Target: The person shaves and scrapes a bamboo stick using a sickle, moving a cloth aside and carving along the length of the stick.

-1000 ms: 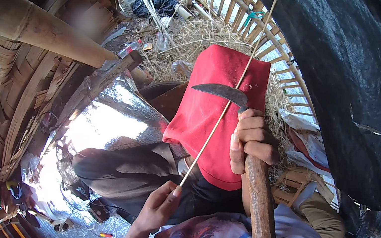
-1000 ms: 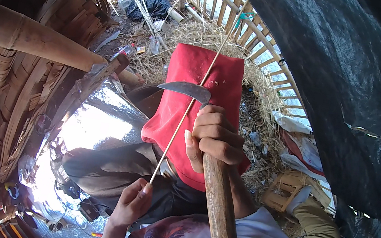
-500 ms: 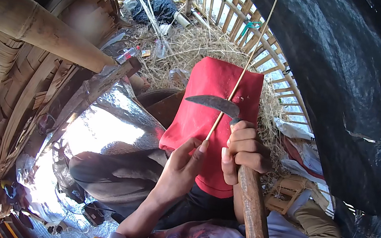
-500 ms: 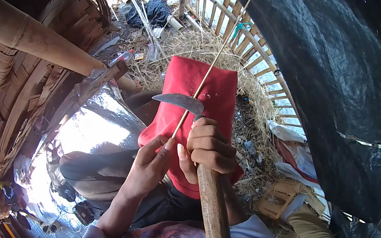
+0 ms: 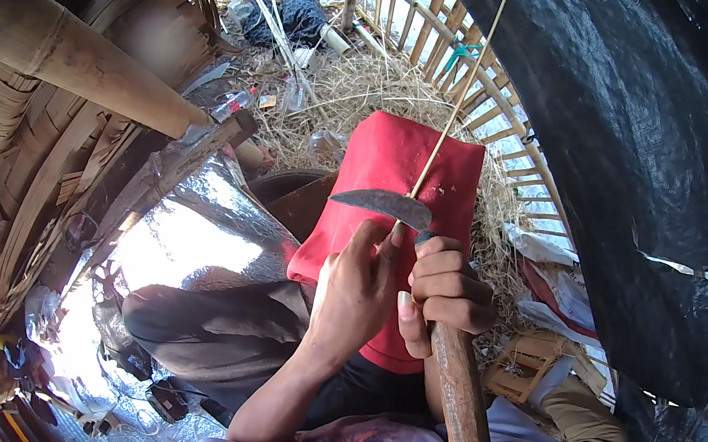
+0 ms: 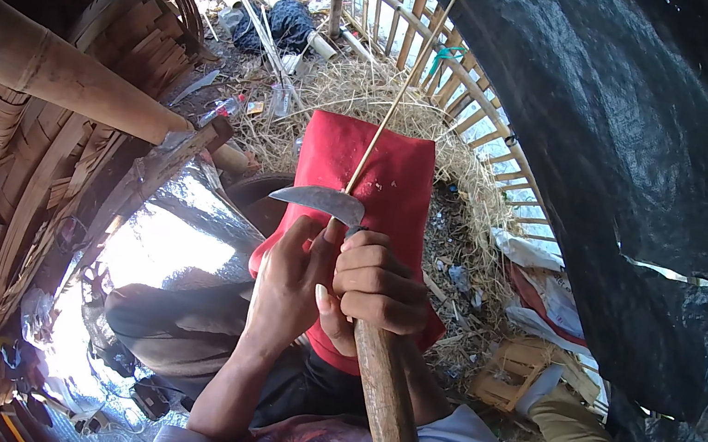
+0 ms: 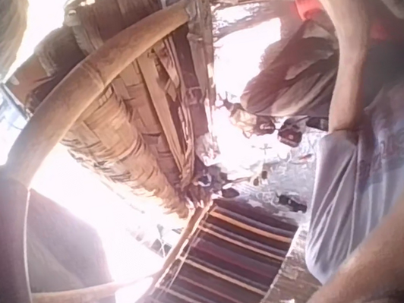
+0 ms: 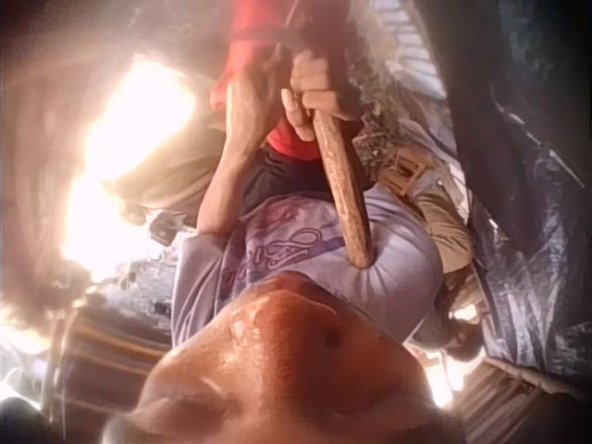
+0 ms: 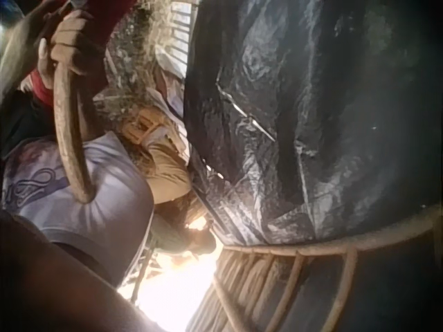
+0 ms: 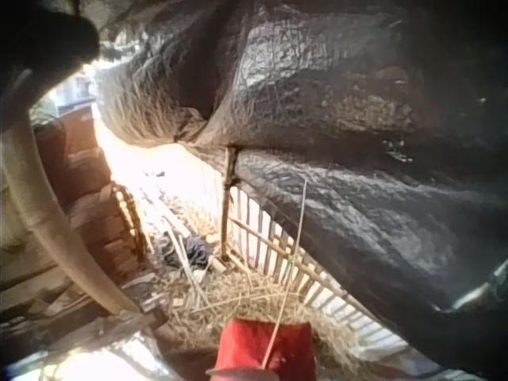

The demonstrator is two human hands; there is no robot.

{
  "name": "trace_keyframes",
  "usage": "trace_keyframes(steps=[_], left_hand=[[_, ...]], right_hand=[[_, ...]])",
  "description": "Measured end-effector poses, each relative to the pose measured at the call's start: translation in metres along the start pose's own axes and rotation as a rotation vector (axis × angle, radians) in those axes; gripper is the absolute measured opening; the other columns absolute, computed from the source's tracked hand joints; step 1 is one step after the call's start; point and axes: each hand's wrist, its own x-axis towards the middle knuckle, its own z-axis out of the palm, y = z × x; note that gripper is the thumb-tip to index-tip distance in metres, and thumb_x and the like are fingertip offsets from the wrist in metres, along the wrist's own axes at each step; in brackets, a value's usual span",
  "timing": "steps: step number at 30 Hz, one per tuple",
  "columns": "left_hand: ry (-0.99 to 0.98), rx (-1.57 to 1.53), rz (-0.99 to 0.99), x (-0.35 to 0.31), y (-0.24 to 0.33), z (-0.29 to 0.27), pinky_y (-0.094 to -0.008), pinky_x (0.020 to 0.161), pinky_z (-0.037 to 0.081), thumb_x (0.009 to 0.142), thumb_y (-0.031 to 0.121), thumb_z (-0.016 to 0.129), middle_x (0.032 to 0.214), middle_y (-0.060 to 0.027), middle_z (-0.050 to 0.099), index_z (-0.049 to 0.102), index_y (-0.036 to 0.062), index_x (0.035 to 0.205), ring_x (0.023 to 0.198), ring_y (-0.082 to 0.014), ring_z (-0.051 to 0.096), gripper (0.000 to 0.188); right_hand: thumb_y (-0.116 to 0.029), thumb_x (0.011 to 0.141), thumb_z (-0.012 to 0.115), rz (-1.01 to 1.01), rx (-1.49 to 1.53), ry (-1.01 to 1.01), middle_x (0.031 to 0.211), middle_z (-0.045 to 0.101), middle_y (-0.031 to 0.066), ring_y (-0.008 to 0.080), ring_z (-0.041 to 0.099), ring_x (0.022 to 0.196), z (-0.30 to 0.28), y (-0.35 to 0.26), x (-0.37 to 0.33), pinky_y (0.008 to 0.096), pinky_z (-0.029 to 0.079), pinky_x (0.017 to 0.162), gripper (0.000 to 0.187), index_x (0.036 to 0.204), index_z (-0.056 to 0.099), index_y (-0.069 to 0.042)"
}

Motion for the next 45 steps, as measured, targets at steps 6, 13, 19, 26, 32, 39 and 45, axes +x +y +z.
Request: trace_keyframes(steps=[6, 13, 19, 26, 32, 39, 45], left_hand=[[0.238, -0.184, 0.145, -0.001, -0.002, 0.005, -0.0413, 0.044, 0.043, 0.091, 0.007, 0.053, 0.059, -0.0232, 0.054, 0.049, -0.0010, 0.094, 0.058, -0.0389, 0.061, 0.009], [0.010, -0.137, -0.076, -0.009, 0.000, -0.005, -0.0355, 0.067, 0.047, 0.094, 0.010, 0.049, 0.089, -0.0124, 0.054, 0.057, -0.0001, 0.108, 0.077, -0.0282, 0.061, 0.020], [0.007, -0.507, -0.195, -0.008, 0.003, -0.003, -0.0250, 0.062, 0.043, 0.098, 0.018, 0.047, 0.070, -0.0009, 0.048, 0.056, -0.0022, 0.101, 0.070, -0.0090, 0.051, 0.022], [-0.125, -0.655, -0.459, -0.046, -0.001, -0.016, -0.0244, 0.051, 0.033, 0.099, 0.019, 0.047, 0.062, 0.0016, 0.038, 0.050, 0.0015, 0.086, 0.059, -0.0039, 0.034, 0.021], [-0.119, -0.704, -0.478, -0.067, -0.001, -0.023, -0.0208, 0.049, 0.028, 0.099, 0.021, 0.046, 0.063, 0.0056, 0.038, 0.051, 0.0018, 0.086, 0.058, -0.0012, 0.032, 0.024], [-0.194, -0.742, -0.678, -0.138, -0.009, -0.050, -0.0201, 0.047, 0.025, 0.098, 0.020, 0.050, 0.062, 0.0063, 0.041, 0.051, 0.0020, 0.085, 0.056, -0.0001, 0.033, 0.022], [-0.262, -0.811, -0.730, -0.213, -0.056, -0.093, -0.0196, 0.046, 0.024, 0.097, 0.019, 0.052, 0.059, 0.0072, 0.042, 0.054, 0.0022, 0.086, 0.052, 0.0000, 0.034, 0.020]], right_hand=[[0.007, 0.071, 0.059, -0.039, -0.020, 0.029, 0.067, 0.055, 0.0060, 0.0188, 0.053, 0.059, 0.003, 0.001, -0.004, 0.0420, 0.048, 0.066, 0.023, 0.078, 0.044, -0.009], [0.009, 0.071, 0.059, -0.053, -0.007, 0.014, 0.068, 0.056, 0.0068, 0.0189, 0.054, 0.059, 0.003, 0.002, -0.006, 0.0415, 0.048, 0.063, 0.024, 0.078, 0.043, -0.008], [0.010, 0.071, 0.059, -0.077, -0.012, -0.004, 0.067, 0.056, 0.0067, 0.0191, 0.054, 0.059, -0.002, 0.003, -0.001, 0.0417, 0.048, 0.063, 0.025, 0.078, 0.043, -0.008], [0.010, 0.071, 0.059, -0.088, -0.024, 0.003, 0.068, 0.056, 0.0074, 0.0194, 0.053, 0.059, -0.004, 0.007, 0.001, 0.0424, 0.048, 0.063, 0.024, 0.077, 0.043, -0.008], [0.010, 0.071, 0.057, -0.105, -0.006, -0.005, 0.067, 0.056, 0.0072, 0.0197, 0.053, 0.059, -0.003, 0.007, -0.001, 0.0419, 0.047, 0.062, 0.024, 0.078, 0.043, -0.008], [0.009, 0.072, 0.064, -0.085, -0.087, 0.062, 0.069, 0.057, 0.0053, 0.0195, 0.057, 0.061, -0.010, 0.011, 0.002, 0.0388, 0.050, 0.061, 0.024, 0.076, 0.046, -0.007], [0.009, 0.071, 0.058, -0.051, -0.145, -0.014, 0.065, 0.052, 0.0054, 0.0191, 0.051, 0.059, -0.014, 0.008, 0.004, 0.0425, 0.049, 0.066, 0.025, 0.079, 0.042, -0.008]])
